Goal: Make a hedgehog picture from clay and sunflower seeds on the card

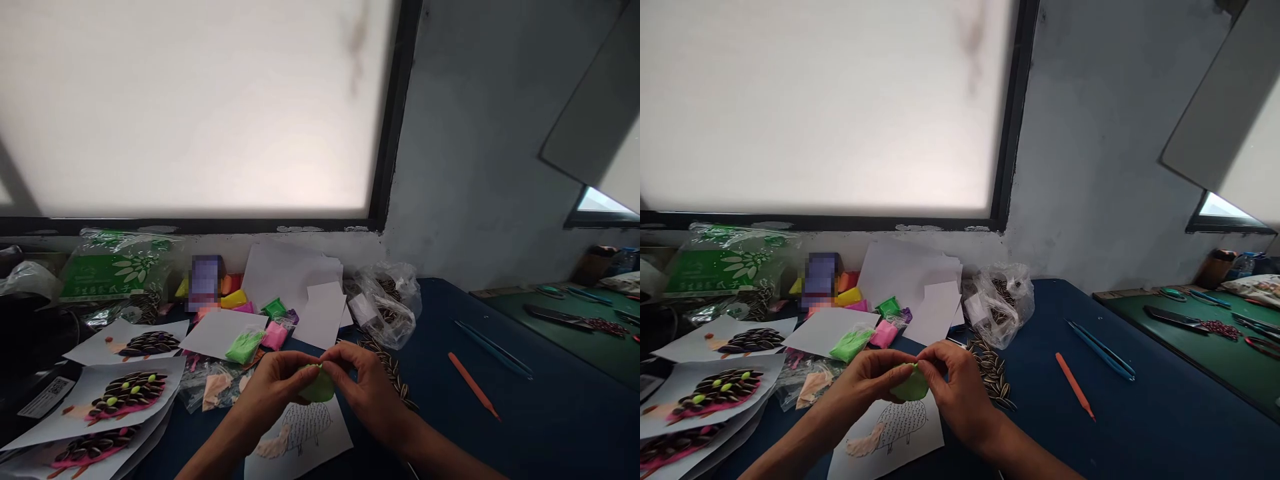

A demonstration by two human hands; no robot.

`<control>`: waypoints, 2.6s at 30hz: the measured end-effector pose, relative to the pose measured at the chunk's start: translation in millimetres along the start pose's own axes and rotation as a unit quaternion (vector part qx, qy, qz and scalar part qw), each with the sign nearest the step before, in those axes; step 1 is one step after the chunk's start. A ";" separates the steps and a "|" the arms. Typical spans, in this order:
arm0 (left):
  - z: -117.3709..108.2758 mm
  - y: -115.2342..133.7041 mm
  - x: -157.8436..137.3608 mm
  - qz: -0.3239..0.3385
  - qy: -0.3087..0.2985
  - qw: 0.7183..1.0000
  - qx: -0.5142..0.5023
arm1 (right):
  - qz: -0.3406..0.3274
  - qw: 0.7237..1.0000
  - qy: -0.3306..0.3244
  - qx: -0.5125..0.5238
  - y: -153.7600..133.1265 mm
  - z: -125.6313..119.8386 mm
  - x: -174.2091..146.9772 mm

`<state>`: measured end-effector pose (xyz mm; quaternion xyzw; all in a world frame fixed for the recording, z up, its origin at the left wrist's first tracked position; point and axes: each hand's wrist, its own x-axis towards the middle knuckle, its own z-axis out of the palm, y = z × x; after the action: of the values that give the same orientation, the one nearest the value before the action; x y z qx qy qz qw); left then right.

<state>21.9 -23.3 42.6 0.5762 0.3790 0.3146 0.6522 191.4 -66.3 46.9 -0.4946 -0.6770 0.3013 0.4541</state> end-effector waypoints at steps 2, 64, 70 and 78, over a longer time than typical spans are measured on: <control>-0.1 0.4 -0.5 0.005 -0.005 1.000 0.011 | 0.010 1.000 0.000 0.006 0.6 -0.4 -0.1; -0.7 -0.9 -0.8 0.032 0.052 0.998 0.001 | -0.065 0.996 -0.012 -0.059 5.1 0.3 -0.4; 0.2 3.4 -2.6 0.031 0.012 0.999 0.018 | -0.049 0.998 -0.005 -0.036 3.5 0.2 -0.1; -3.8 1.4 -2.4 0.021 0.017 0.999 0.027 | -0.012 1.000 -0.010 0.001 0.5 2.1 -0.1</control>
<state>17.5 -23.2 44.2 0.5955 0.3864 0.3277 0.6235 189.8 -66.1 45.5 -0.4831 -0.6871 0.3018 0.4511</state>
